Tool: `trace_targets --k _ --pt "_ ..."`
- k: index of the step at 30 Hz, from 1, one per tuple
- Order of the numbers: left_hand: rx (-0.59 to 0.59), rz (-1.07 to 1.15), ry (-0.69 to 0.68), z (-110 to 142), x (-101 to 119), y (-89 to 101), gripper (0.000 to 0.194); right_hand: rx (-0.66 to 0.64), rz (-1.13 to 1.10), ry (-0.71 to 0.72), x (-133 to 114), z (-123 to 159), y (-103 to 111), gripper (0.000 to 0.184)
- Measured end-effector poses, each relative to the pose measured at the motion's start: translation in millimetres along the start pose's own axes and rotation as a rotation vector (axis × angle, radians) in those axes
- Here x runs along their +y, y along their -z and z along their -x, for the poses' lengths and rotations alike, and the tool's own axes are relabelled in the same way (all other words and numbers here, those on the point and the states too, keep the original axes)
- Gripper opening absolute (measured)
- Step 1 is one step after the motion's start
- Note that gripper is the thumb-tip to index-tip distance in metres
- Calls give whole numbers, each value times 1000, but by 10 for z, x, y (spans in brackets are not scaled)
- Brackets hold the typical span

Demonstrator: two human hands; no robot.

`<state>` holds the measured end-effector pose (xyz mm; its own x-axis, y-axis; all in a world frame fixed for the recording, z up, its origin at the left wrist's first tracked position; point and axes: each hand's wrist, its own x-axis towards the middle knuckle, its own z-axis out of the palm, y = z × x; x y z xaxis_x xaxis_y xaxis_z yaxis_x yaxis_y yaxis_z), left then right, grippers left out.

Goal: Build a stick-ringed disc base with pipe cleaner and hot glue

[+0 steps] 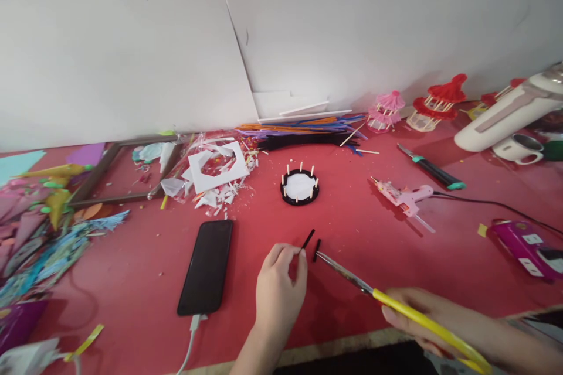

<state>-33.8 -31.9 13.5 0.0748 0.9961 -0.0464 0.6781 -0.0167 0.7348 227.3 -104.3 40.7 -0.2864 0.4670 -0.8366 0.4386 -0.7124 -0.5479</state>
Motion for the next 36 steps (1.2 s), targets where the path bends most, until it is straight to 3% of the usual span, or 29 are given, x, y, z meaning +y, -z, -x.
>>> trace_targets --k 4,9,13,19,25,36 --pt "2 -257 -111 76 -27 -44 23 62 15 -36 45 -125 -104 62" --pt "-3 -352 -134 156 -43 -93 18 85 130 -132 -63 -155 -136 57" --pt "22 -398 -139 168 -18 -133 16 85 90 -101 -34 -188 -144 56" --pt "42 -441 -155 162 14 -148 15 72 58 -27 -70 -184 -138 53" --pt "55 -431 -183 176 -9 -142 14 58 159 -98 -271 -63 -99 55" --pt "42 -325 -244 146 -67 -68 14 97 132 -61 -98 -168 -118 54"
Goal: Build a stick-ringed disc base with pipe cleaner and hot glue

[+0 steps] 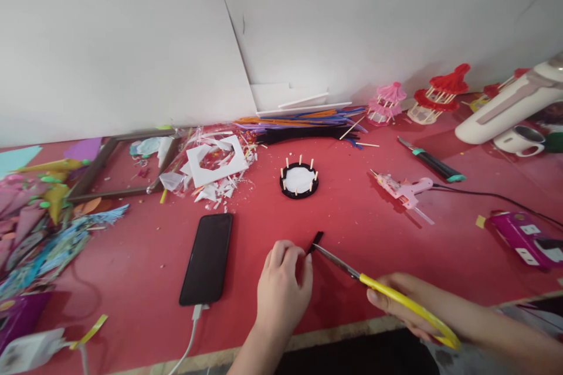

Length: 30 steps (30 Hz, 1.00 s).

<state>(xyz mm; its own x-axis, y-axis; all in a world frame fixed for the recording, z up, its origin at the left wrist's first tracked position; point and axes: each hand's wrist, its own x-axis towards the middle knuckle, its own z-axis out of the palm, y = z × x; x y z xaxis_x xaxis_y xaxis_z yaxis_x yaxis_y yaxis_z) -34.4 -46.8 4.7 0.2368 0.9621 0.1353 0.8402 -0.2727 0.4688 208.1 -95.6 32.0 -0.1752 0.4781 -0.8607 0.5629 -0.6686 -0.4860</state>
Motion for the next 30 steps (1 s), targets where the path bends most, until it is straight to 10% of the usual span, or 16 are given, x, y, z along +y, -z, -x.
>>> trace_targets --k 30 --pt "-74 -52 49 -35 7 37 16 -67 -118 -179 -189 116 -67 57"
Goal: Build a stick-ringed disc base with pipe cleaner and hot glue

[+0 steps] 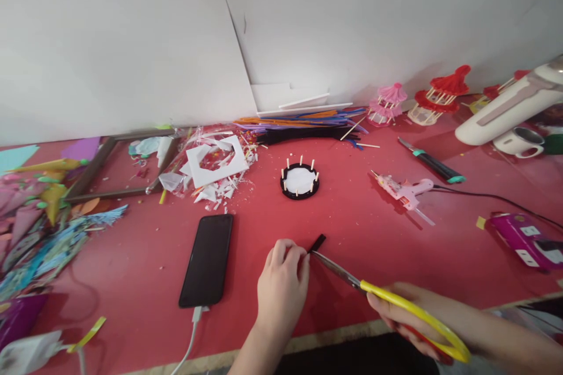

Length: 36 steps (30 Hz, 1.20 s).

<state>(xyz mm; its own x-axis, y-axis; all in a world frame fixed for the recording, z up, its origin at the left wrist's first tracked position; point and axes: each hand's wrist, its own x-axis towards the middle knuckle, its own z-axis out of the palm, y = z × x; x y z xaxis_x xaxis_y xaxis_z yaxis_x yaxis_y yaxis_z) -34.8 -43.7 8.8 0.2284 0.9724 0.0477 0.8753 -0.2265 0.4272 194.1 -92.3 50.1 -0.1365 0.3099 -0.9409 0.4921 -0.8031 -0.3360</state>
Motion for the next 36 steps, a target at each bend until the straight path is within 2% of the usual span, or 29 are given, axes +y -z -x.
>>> trace_targets --k 8,15,23,29,36 --pt "-11 10 4 14 -26 -25 16 -16 -13 75 101 -96 -29 66" --pt "17 -7 -19 19 -37 -36 17 -38 7 24 251 -188 7 64" --pt "29 -6 -22 23 -37 -42 14 -48 -56 123 222 -107 3 63" --pt "15 4 -18 26 -37 -43 14 -72 -99 114 204 -58 7 65" --pt "17 10 4 22 -23 -46 12 -23 -262 66 340 -230 -2 56"
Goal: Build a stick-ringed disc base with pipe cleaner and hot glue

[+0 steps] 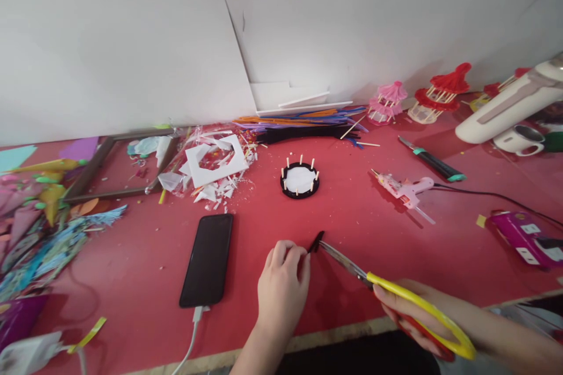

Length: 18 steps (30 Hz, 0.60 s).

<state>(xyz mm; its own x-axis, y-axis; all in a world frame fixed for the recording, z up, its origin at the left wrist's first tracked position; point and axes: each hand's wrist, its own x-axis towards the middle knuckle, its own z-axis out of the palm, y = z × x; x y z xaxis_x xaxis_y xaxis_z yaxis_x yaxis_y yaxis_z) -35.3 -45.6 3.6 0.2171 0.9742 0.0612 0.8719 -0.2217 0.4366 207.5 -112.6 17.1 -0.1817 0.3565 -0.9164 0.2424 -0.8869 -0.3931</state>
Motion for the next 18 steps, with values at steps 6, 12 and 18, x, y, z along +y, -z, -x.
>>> trace_targets --k 6,12,18 --pt "-3 6 10 -13 -7 7 12 -15 -7 -15 18 -24 -4 56" --pt "15 3 -5 -13 -2 8 12 -16 -21 3 11 -14 -9 61" --pt "15 10 -7 -7 0 7 12 -54 7 41 76 -52 22 65"
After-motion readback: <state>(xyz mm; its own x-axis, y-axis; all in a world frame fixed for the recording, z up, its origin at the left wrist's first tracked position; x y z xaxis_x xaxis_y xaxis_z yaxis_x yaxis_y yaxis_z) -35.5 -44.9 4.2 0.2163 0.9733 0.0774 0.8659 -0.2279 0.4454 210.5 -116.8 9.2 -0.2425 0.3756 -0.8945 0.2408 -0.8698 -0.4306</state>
